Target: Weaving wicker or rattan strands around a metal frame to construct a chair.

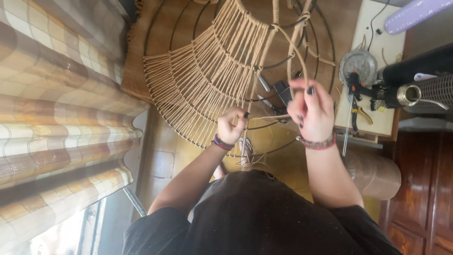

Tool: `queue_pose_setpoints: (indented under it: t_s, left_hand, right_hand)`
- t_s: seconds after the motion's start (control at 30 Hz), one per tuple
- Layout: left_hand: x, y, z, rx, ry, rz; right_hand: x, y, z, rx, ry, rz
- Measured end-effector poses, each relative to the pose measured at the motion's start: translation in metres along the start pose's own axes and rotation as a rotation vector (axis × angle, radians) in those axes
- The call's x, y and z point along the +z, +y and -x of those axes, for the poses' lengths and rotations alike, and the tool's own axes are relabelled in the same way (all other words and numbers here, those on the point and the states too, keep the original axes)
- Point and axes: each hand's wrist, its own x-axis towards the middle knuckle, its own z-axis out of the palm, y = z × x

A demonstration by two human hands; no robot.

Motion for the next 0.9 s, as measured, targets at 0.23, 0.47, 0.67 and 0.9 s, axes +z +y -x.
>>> queue_pose_setpoints:
  t_s: [0.23,0.47,0.67,0.9]
  left_hand:
    - [-0.005,0.072,-0.05,-0.781,-0.014,0.406]
    - [-0.016,0.031,-0.049,-0.486,-0.417,-0.843]
    - [-0.003,-0.012,-0.026,-0.789,-0.323,-0.566]
    - [-0.024,0.025,-0.055,-0.648,-0.478,-0.575]
  right_hand:
    - [-0.048,0.199,0.156,0.237,-0.289,1.291]
    - [0.002,0.085,0.072,0.167,-0.066,0.677]
    - [0.005,0.112,0.095,0.255,-0.172,1.533]
    - [0.005,0.101,0.082,0.297,-0.214,1.264]
